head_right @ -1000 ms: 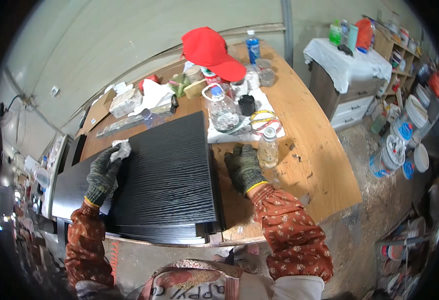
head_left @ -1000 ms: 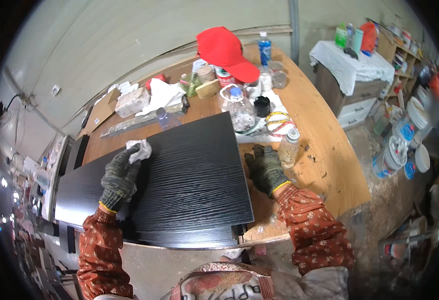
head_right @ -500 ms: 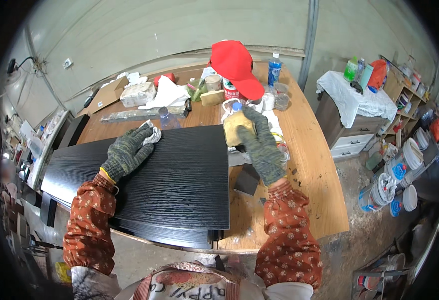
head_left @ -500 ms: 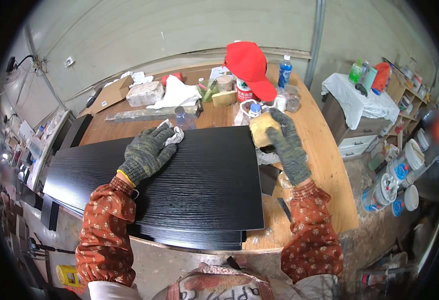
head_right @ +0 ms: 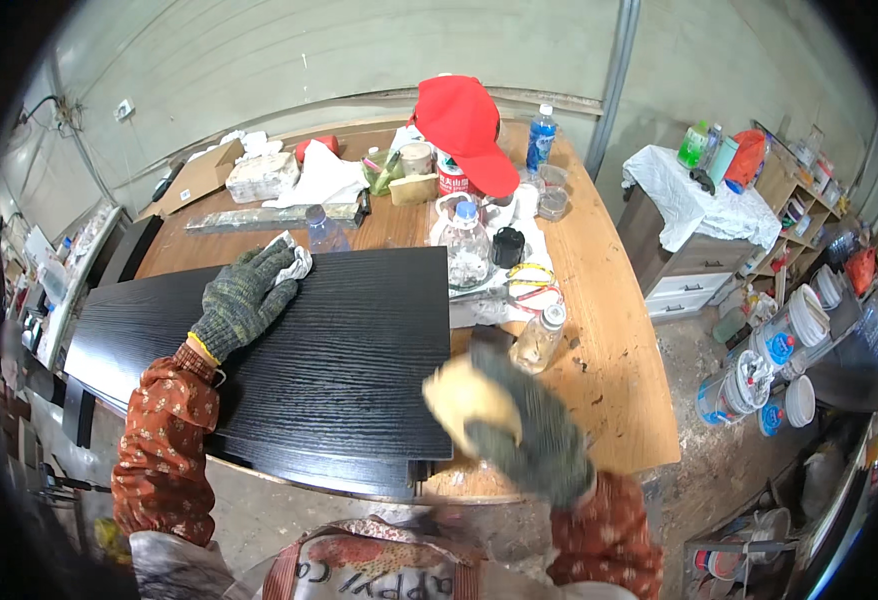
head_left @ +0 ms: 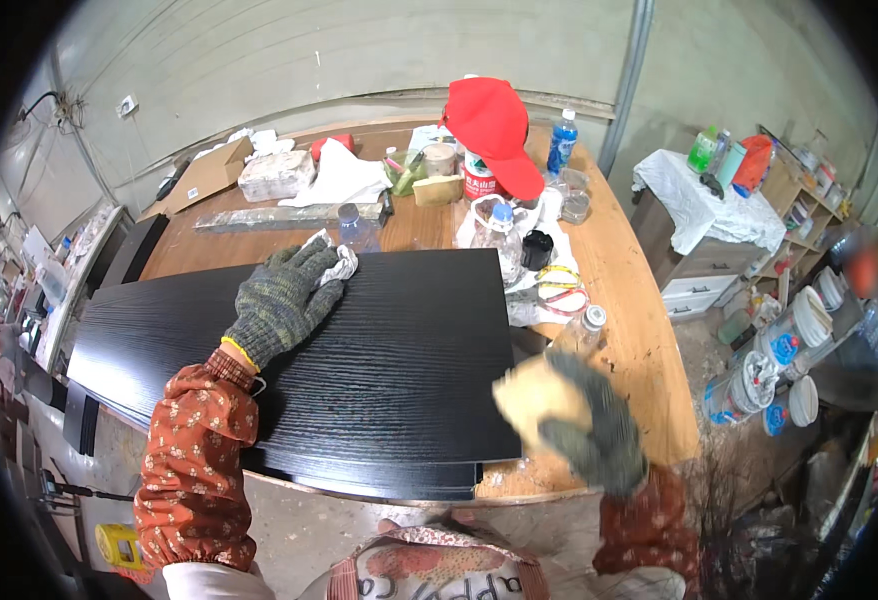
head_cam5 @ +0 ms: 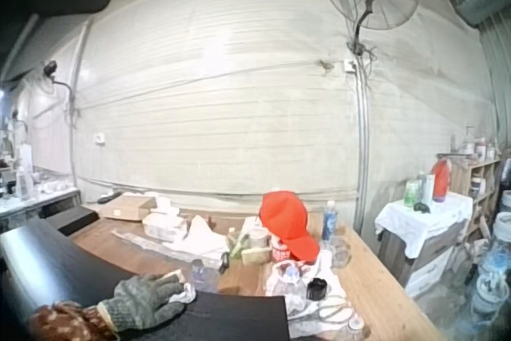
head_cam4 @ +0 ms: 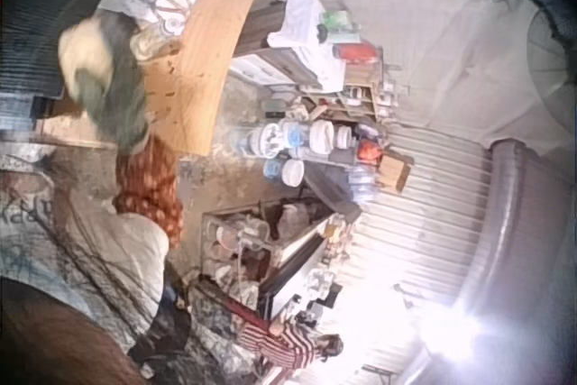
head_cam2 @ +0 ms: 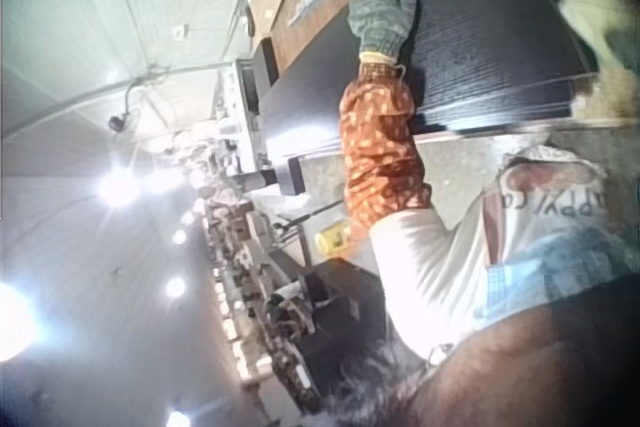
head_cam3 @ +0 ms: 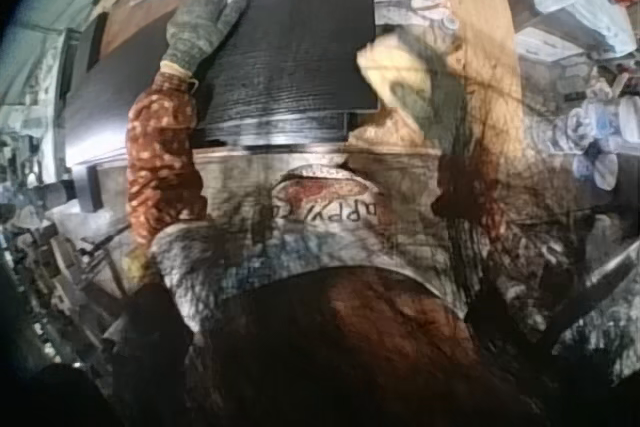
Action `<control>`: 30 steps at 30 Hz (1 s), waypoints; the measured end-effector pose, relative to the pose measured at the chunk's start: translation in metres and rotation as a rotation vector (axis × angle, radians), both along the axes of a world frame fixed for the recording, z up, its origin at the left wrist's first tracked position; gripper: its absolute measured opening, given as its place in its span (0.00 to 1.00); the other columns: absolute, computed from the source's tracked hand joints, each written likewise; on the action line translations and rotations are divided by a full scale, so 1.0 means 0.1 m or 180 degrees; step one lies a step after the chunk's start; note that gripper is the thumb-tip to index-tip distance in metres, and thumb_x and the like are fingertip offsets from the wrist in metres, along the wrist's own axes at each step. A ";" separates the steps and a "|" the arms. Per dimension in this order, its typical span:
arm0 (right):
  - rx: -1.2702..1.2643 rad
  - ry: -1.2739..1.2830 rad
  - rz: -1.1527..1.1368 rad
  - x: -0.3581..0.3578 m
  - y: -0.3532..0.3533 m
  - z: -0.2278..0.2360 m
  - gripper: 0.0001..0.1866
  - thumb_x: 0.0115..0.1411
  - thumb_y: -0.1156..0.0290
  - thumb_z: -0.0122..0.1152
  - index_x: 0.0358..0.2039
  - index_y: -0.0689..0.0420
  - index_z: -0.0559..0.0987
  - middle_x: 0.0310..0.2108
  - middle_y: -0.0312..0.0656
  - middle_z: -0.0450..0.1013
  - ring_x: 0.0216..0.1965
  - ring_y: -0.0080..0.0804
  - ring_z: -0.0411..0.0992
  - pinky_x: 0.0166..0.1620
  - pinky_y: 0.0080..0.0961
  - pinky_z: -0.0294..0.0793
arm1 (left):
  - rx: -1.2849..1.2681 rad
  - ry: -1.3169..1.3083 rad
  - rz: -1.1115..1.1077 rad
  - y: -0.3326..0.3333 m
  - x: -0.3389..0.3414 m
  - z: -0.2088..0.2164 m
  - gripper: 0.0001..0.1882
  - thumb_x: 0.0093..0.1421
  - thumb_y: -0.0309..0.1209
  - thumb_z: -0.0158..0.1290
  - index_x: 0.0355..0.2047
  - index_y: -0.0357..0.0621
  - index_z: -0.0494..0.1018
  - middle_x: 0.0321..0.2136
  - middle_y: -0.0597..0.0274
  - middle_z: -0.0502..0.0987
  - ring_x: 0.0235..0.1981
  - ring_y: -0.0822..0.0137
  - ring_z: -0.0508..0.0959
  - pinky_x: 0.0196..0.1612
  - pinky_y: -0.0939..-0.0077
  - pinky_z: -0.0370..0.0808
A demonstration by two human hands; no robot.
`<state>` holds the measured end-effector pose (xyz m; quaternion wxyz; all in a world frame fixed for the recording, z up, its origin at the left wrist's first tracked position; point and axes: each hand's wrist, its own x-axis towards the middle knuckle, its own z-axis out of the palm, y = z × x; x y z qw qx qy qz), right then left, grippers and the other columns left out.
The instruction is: The person wipes and polishes black wooden panels on a workbench using cloths and a sponge, turning the panels over, applying liquid from a bottle, and wiping down the surfaces.
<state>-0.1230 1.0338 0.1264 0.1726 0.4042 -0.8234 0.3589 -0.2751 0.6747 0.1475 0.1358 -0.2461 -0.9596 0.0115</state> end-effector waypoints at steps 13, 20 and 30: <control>-0.0956 -0.0518 -0.1554 -0.90 -0.09 -0.13 0.31 0.59 0.62 0.62 0.61 0.55 0.67 0.51 0.51 0.73 0.53 0.47 0.71 0.56 0.38 0.69 | -0.0115 0.0016 -0.0279 0.08 -0.03 -0.02 0.25 0.66 0.43 0.47 0.61 0.51 0.66 0.62 0.54 0.66 0.60 0.51 0.68 0.61 0.60 0.67; -0.1587 -0.1615 -0.2043 1.28 -0.47 -0.01 0.35 0.55 0.70 0.68 0.62 0.61 0.66 0.57 0.47 0.70 0.59 0.41 0.67 0.62 0.35 0.63 | -0.0144 -0.0344 -0.1132 -0.16 -0.24 0.10 0.25 0.66 0.43 0.48 0.60 0.48 0.67 0.57 0.51 0.70 0.57 0.48 0.69 0.60 0.58 0.65; -0.1331 0.0579 -0.4446 1.41 -1.51 -0.19 0.30 0.59 0.72 0.63 0.62 0.62 0.67 0.52 0.51 0.73 0.53 0.39 0.72 0.57 0.33 0.70 | -0.0076 -0.0136 -0.1932 -0.39 -0.19 0.11 0.27 0.65 0.47 0.49 0.58 0.43 0.67 0.50 0.40 0.74 0.51 0.44 0.73 0.55 0.53 0.68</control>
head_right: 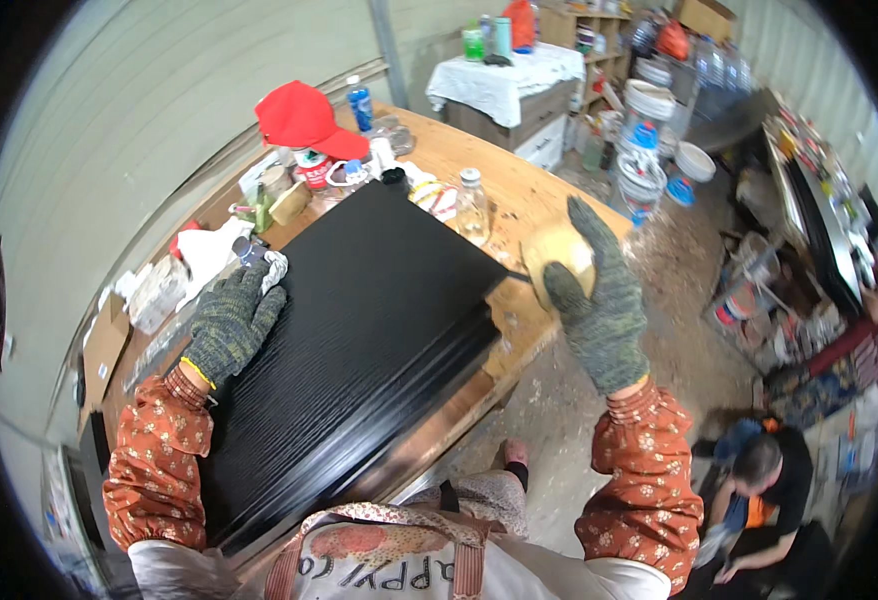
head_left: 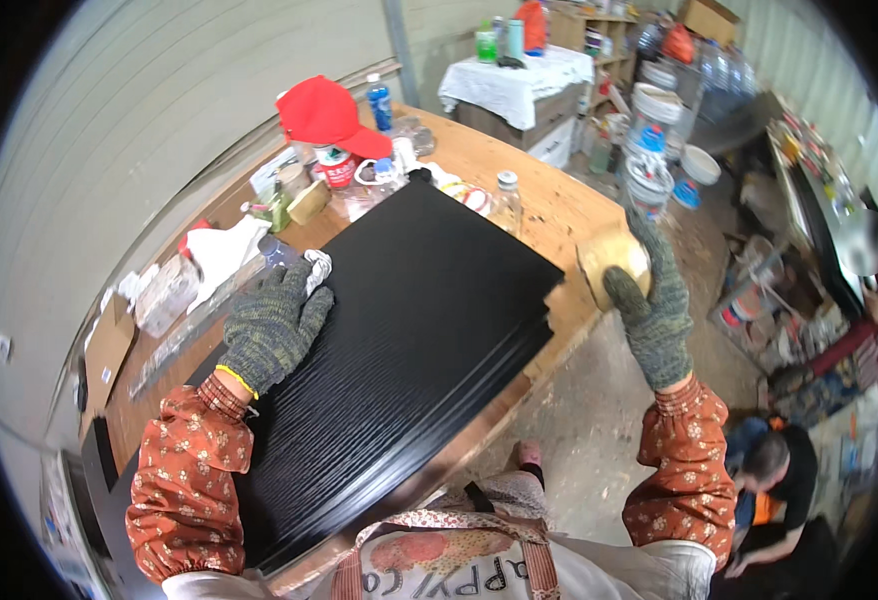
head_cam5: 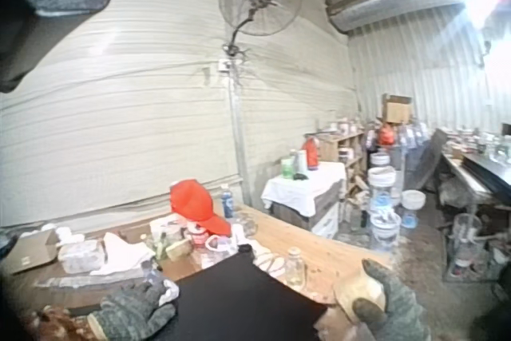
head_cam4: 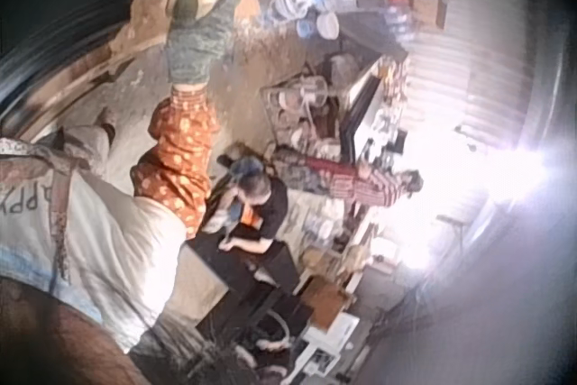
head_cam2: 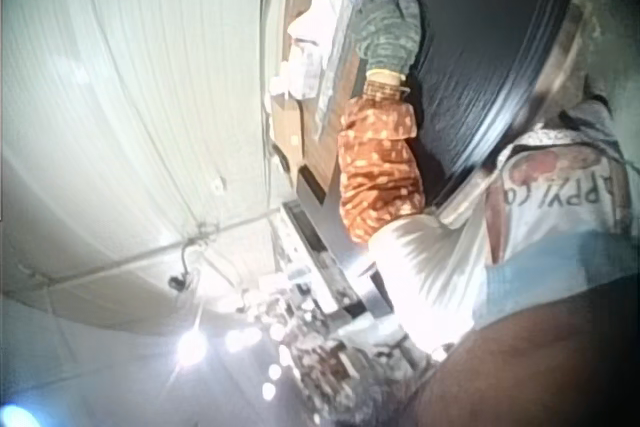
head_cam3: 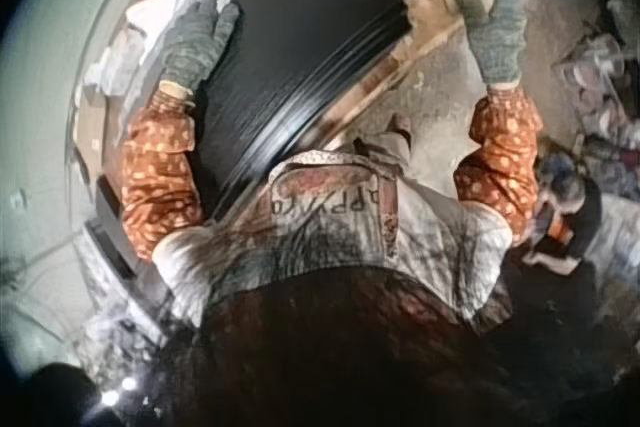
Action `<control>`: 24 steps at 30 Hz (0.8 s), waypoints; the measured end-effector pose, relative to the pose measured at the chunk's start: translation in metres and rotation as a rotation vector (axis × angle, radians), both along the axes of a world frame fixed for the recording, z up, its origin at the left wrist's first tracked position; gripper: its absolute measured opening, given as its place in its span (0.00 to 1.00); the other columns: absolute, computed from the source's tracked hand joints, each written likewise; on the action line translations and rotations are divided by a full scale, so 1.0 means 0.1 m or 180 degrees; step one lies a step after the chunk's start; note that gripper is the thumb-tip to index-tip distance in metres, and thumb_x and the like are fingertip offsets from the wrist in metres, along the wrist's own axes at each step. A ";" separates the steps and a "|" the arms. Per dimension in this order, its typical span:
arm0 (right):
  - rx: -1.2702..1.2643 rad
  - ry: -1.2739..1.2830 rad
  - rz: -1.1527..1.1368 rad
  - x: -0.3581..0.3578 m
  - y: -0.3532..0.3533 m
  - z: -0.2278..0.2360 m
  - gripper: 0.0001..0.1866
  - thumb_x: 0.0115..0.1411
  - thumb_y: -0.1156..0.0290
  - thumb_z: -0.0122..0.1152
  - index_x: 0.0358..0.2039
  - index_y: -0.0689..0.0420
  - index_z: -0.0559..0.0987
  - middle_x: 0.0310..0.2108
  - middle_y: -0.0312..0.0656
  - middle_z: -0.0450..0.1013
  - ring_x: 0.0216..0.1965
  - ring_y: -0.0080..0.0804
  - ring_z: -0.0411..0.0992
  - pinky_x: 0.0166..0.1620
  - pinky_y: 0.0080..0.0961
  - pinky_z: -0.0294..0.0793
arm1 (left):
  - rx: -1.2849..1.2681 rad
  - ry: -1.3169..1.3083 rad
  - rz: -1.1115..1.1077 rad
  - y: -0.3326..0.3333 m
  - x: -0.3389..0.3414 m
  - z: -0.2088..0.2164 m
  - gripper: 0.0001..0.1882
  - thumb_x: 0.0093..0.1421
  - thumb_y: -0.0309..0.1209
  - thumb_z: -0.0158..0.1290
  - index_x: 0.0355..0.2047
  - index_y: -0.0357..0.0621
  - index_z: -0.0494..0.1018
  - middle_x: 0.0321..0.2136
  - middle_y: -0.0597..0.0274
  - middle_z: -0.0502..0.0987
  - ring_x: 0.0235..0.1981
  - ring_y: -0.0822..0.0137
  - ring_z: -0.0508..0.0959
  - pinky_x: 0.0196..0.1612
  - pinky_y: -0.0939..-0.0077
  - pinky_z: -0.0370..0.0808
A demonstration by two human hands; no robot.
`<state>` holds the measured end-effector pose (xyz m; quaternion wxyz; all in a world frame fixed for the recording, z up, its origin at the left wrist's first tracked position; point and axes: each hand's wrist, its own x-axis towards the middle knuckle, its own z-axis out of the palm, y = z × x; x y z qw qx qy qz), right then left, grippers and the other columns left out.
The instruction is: The person wipes and polishes black wooden panels on a workbench using cloths and a sponge, turning the panels over, applying liquid from a bottle, and wiping down the surfaces.
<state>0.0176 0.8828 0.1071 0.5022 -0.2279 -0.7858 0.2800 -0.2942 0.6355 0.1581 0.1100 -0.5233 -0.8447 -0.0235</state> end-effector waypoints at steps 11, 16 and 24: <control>0.1202 -0.1120 0.0477 -0.40 -2.12 -0.10 0.24 0.57 0.68 0.55 0.56 0.58 0.73 0.51 0.48 0.73 0.49 0.45 0.73 0.53 0.42 0.72 | 0.0386 -0.0523 -0.0384 -0.29 0.05 -0.07 0.27 0.63 0.48 0.51 0.56 0.45 0.70 0.52 0.45 0.75 0.53 0.47 0.73 0.57 0.56 0.67; 0.0328 -0.0088 -0.1024 -0.25 -0.95 -0.11 0.30 0.59 0.67 0.60 0.60 0.64 0.68 0.42 0.53 0.76 0.44 0.52 0.74 0.49 0.43 0.73 | 0.0517 -0.0474 -0.0471 -0.37 0.00 -0.09 0.27 0.62 0.49 0.52 0.56 0.48 0.70 0.50 0.48 0.76 0.51 0.48 0.75 0.55 0.55 0.69; 0.1630 -0.0253 0.0517 -0.46 -2.17 -0.24 0.24 0.56 0.69 0.60 0.53 0.63 0.75 0.45 0.54 0.74 0.46 0.48 0.75 0.50 0.40 0.75 | 0.0437 -0.0404 -0.0332 -0.39 0.02 -0.12 0.22 0.65 0.46 0.48 0.55 0.51 0.71 0.49 0.51 0.76 0.49 0.46 0.75 0.52 0.53 0.70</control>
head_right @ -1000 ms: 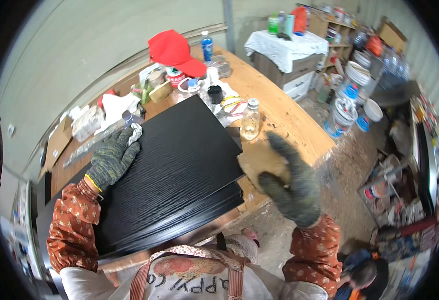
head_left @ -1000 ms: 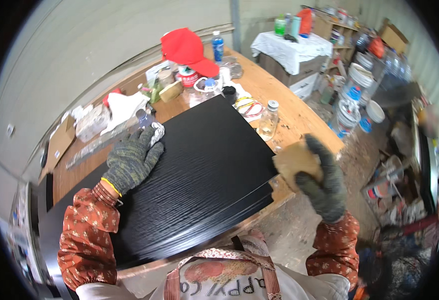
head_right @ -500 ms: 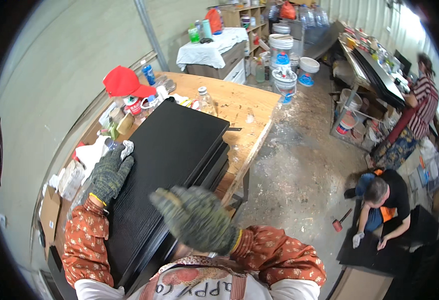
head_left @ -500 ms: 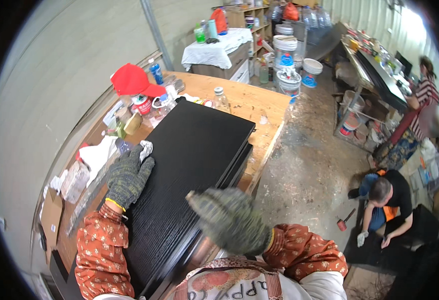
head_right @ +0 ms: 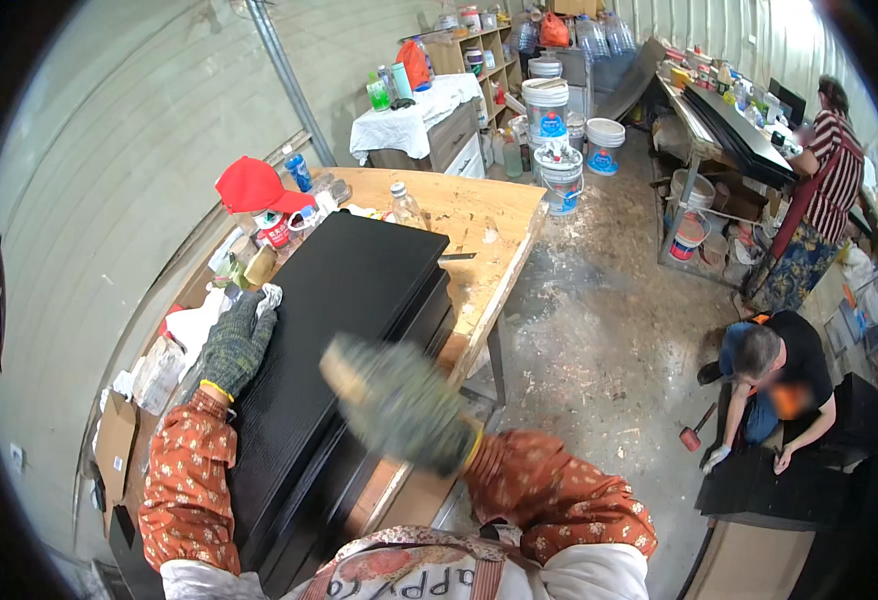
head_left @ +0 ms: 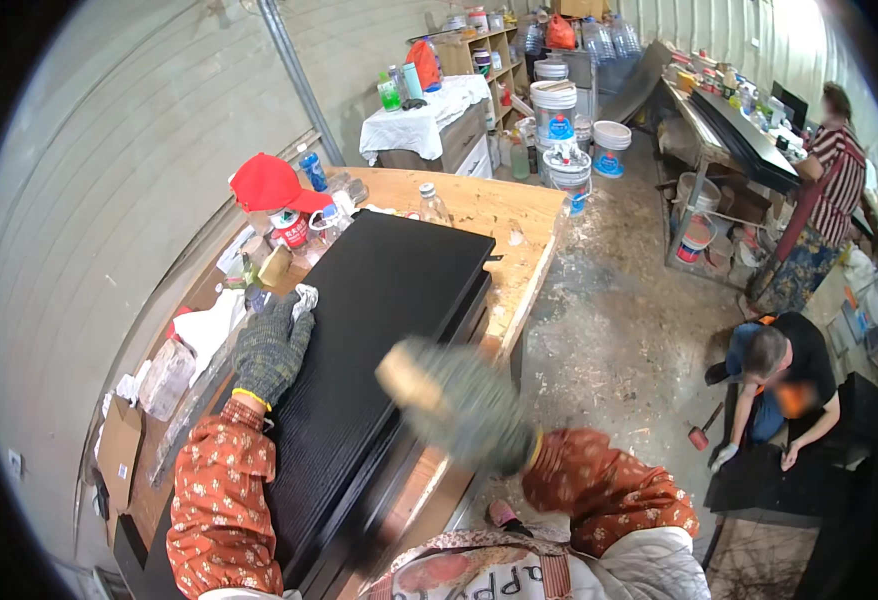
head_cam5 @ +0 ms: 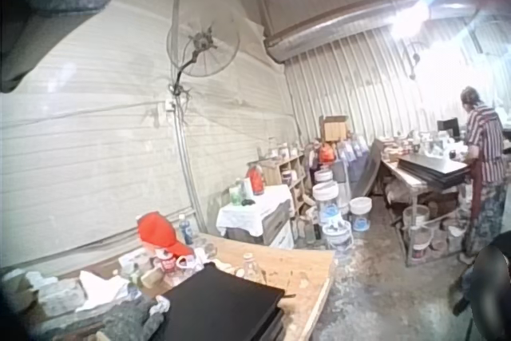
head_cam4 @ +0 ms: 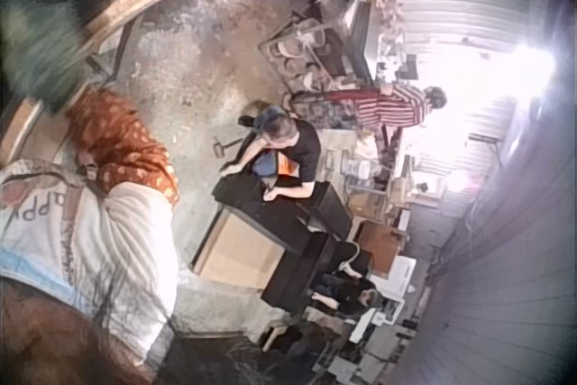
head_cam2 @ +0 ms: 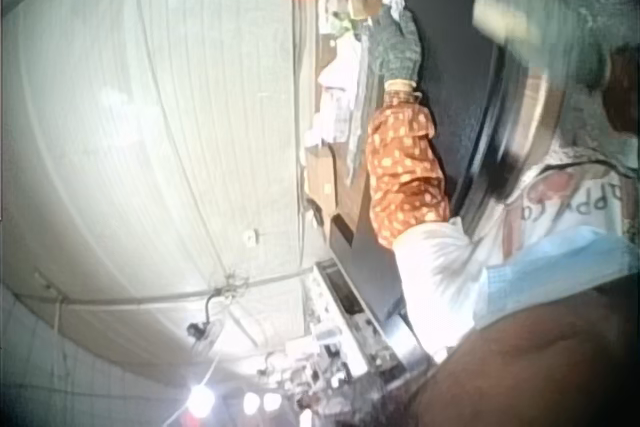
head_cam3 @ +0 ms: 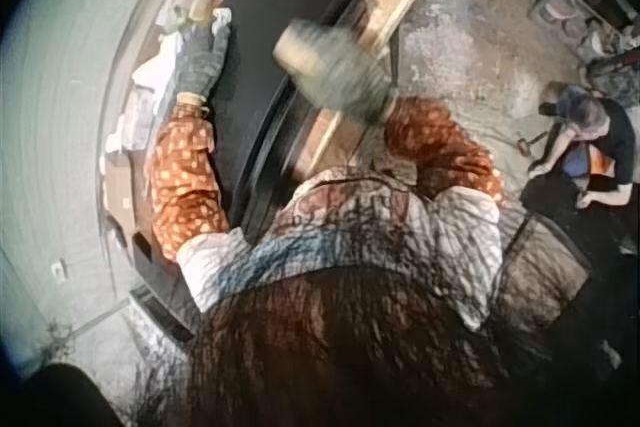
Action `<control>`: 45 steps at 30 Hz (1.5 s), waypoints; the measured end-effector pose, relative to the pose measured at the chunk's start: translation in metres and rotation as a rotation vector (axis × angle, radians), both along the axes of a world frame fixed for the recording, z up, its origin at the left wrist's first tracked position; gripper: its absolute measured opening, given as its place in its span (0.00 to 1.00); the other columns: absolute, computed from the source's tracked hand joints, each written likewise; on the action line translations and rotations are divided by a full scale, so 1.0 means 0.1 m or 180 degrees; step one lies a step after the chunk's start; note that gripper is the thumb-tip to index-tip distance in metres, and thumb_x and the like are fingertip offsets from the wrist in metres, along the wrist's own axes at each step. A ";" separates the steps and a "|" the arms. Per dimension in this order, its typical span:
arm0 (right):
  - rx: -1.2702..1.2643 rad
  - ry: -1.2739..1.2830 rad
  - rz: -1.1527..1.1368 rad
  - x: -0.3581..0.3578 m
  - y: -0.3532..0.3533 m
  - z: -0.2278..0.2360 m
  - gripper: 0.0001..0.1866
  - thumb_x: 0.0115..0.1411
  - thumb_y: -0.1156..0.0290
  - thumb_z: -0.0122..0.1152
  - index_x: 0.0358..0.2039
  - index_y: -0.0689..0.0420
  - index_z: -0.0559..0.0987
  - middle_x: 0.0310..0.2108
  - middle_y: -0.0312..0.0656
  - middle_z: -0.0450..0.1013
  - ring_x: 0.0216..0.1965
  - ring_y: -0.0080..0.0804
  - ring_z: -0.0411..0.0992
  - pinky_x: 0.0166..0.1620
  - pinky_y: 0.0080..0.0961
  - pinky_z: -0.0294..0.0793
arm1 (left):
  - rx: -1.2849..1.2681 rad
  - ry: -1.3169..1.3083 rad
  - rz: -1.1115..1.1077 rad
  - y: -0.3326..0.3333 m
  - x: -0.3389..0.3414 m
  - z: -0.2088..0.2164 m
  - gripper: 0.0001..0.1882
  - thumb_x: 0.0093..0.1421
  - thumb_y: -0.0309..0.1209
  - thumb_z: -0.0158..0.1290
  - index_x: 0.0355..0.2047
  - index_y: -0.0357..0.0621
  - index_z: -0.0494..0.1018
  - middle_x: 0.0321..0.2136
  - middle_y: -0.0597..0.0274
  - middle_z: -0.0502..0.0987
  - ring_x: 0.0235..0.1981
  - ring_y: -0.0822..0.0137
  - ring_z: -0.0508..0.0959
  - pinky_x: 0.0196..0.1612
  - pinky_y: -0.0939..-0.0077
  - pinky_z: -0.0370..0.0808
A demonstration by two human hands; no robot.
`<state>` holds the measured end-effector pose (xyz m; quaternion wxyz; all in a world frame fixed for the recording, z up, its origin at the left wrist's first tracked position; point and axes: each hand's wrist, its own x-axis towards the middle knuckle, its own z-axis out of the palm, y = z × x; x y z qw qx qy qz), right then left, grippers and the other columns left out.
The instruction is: The person wipes and polishes black wooden panels on a workbench using cloths and a sponge, turning the panels over, applying liquid from a bottle, and wiping down the surfaces.
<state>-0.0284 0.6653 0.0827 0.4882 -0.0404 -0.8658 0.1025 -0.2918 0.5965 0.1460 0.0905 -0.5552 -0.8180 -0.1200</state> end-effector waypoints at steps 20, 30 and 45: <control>0.0095 0.0147 0.0915 -0.39 -2.06 -0.04 0.30 0.58 0.69 0.50 0.63 0.52 0.67 0.47 0.41 0.73 0.41 0.37 0.72 0.42 0.40 0.75 | 0.0079 -0.0028 0.1455 -4.97 0.46 -0.01 0.21 0.63 0.26 0.53 0.57 0.44 0.69 0.56 0.49 0.72 0.57 0.49 0.71 0.60 0.62 0.67; 0.0191 0.0528 0.0258 -0.48 -2.11 -0.27 0.17 0.61 0.73 0.55 0.51 0.60 0.76 0.47 0.50 0.74 0.39 0.40 0.76 0.41 0.38 0.75 | -0.0010 0.0583 0.2227 -5.90 0.57 -0.10 0.20 0.64 0.35 0.52 0.57 0.53 0.69 0.54 0.53 0.73 0.55 0.49 0.71 0.58 0.58 0.67; -0.0363 0.0724 0.0532 -0.59 -3.75 -0.12 0.26 0.60 0.72 0.57 0.58 0.67 0.68 0.44 0.52 0.74 0.44 0.47 0.73 0.48 0.40 0.73 | 0.0774 -0.1595 0.1746 -7.14 0.40 0.07 0.20 0.63 0.27 0.55 0.56 0.41 0.72 0.54 0.54 0.75 0.57 0.63 0.72 0.63 0.71 0.65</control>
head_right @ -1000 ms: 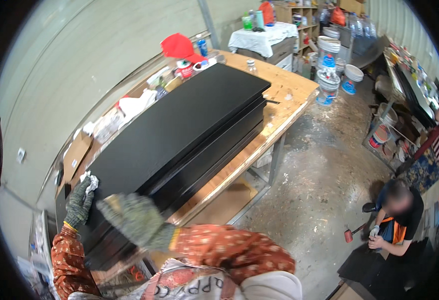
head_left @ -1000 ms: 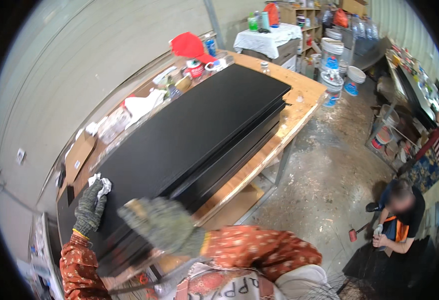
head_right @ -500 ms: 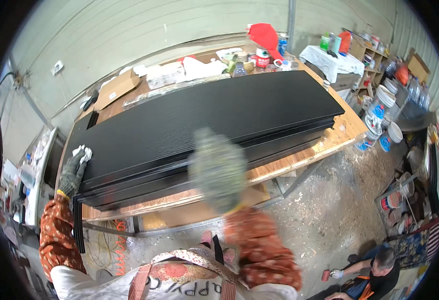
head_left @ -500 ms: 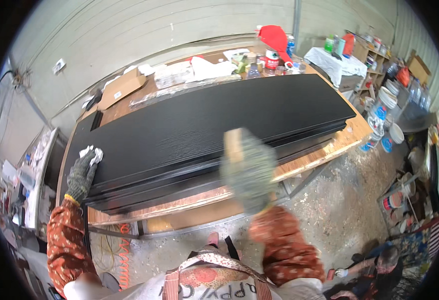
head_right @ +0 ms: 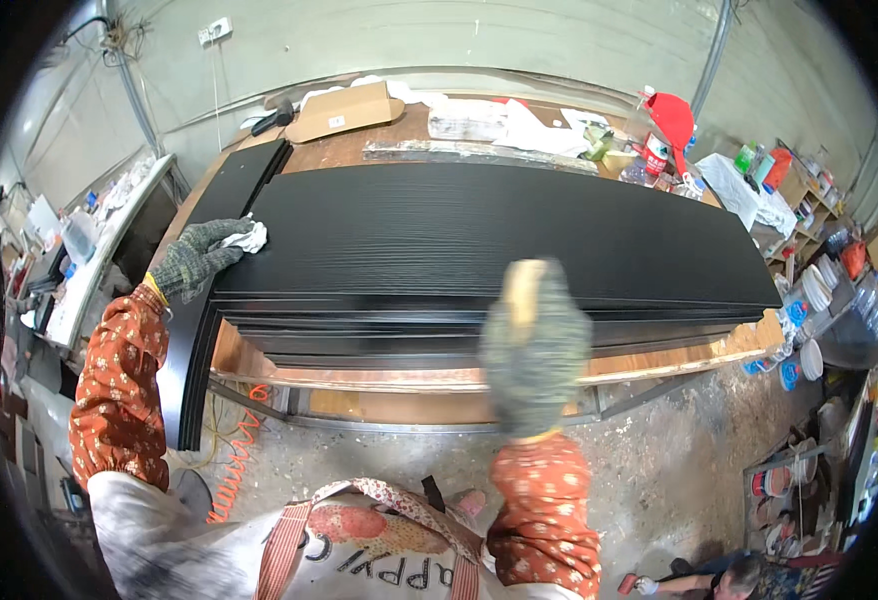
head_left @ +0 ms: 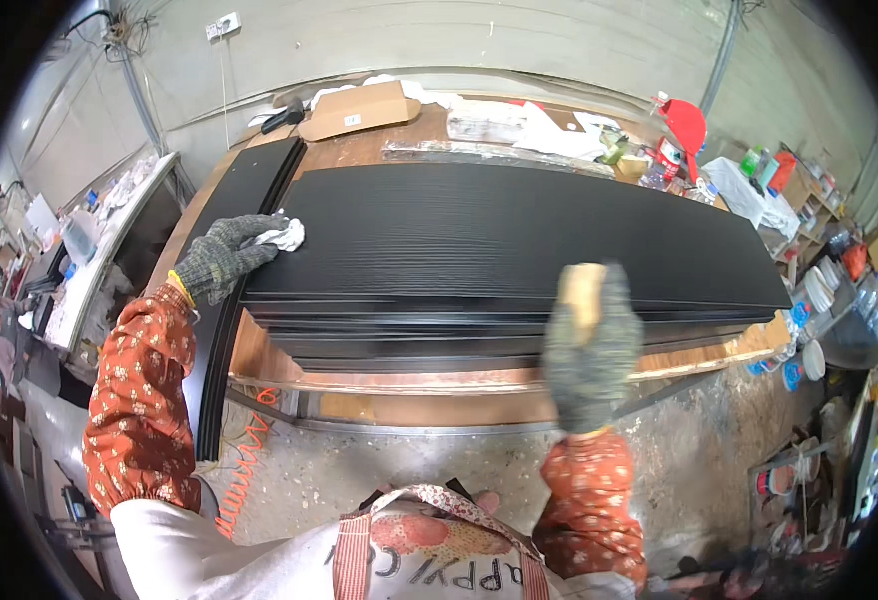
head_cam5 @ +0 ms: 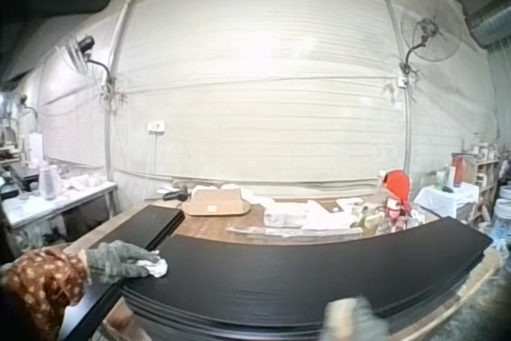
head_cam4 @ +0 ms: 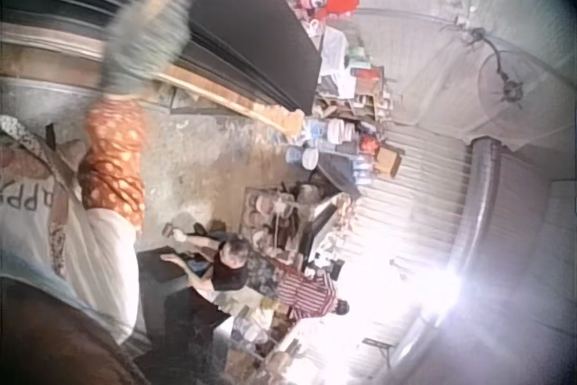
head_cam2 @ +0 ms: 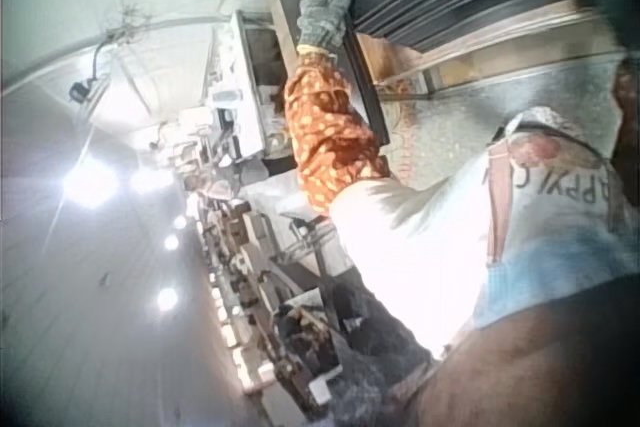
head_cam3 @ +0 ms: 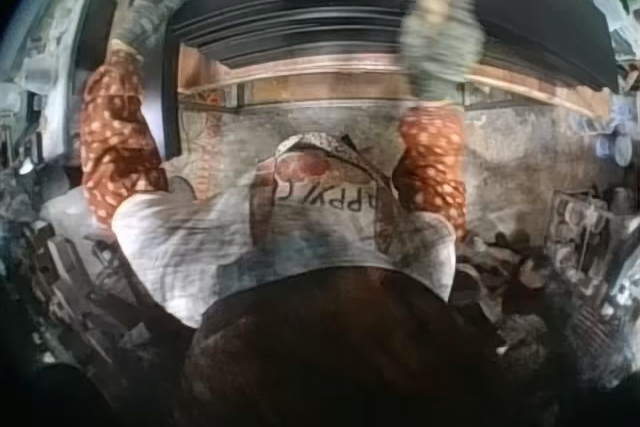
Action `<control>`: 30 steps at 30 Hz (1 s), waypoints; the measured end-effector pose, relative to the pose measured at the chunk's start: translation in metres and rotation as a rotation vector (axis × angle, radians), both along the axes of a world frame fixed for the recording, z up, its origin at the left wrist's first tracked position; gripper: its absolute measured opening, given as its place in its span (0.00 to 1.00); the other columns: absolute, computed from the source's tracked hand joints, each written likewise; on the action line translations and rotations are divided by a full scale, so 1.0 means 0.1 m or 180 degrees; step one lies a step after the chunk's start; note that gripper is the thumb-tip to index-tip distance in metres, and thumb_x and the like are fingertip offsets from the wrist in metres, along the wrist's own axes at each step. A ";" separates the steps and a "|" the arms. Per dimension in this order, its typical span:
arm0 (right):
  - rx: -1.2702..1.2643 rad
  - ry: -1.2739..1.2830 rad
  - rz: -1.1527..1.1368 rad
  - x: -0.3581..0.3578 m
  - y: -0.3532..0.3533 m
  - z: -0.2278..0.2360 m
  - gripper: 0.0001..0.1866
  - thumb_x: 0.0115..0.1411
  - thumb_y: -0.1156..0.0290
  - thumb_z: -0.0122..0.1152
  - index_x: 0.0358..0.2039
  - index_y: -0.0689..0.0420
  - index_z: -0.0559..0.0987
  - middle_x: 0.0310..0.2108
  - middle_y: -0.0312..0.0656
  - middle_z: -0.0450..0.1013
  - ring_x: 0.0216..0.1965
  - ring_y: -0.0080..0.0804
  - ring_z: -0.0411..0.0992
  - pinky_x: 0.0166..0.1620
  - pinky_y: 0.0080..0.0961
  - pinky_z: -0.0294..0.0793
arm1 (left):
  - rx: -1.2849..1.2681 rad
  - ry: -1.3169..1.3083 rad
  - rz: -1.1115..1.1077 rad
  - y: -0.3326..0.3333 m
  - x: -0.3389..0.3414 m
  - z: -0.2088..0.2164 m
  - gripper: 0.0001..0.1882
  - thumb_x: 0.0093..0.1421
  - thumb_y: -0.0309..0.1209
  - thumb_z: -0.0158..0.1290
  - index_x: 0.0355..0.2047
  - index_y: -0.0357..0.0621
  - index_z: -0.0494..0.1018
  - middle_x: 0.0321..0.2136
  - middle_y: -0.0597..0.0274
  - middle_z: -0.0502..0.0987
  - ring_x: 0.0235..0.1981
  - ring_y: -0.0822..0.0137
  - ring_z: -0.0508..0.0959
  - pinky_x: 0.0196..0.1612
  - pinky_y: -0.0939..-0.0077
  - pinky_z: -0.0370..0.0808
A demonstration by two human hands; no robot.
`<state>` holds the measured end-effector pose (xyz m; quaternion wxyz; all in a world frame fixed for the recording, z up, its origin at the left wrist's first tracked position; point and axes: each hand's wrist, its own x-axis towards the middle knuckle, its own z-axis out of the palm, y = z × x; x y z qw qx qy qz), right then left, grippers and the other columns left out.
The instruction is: The person wipes and polishes black wooden panels on a workbench using cloths and a sponge, turning the panels over, applying liquid from a bottle, and wiping down the surfaces.
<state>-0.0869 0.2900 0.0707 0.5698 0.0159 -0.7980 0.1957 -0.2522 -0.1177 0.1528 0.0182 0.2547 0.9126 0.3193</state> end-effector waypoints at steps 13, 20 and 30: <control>0.0686 -0.0846 0.0949 -0.22 -2.60 0.22 0.26 0.49 0.78 0.59 0.52 0.60 0.75 0.39 0.46 0.75 0.38 0.42 0.75 0.40 0.37 0.74 | 0.0051 0.0859 -0.1243 -0.70 -0.26 -0.17 0.21 0.55 0.37 0.61 0.50 0.48 0.78 0.50 0.59 0.78 0.52 0.54 0.76 0.57 0.63 0.71; 0.1270 -0.1407 0.0912 -0.35 -3.71 0.48 0.31 0.53 0.66 0.63 0.59 0.54 0.70 0.47 0.46 0.73 0.42 0.43 0.72 0.46 0.38 0.73 | 0.0386 0.0778 -0.1348 -0.88 -0.37 -0.26 0.20 0.56 0.39 0.61 0.50 0.57 0.78 0.50 0.57 0.78 0.51 0.52 0.76 0.58 0.62 0.70; 0.1315 -0.0957 0.0319 -0.06 -2.11 0.41 0.30 0.56 0.67 0.62 0.59 0.61 0.69 0.51 0.51 0.71 0.47 0.49 0.71 0.49 0.44 0.71 | 0.0600 0.0376 -0.1463 -0.53 0.20 0.16 0.19 0.56 0.32 0.58 0.47 0.39 0.77 0.42 0.52 0.81 0.45 0.52 0.79 0.53 0.63 0.72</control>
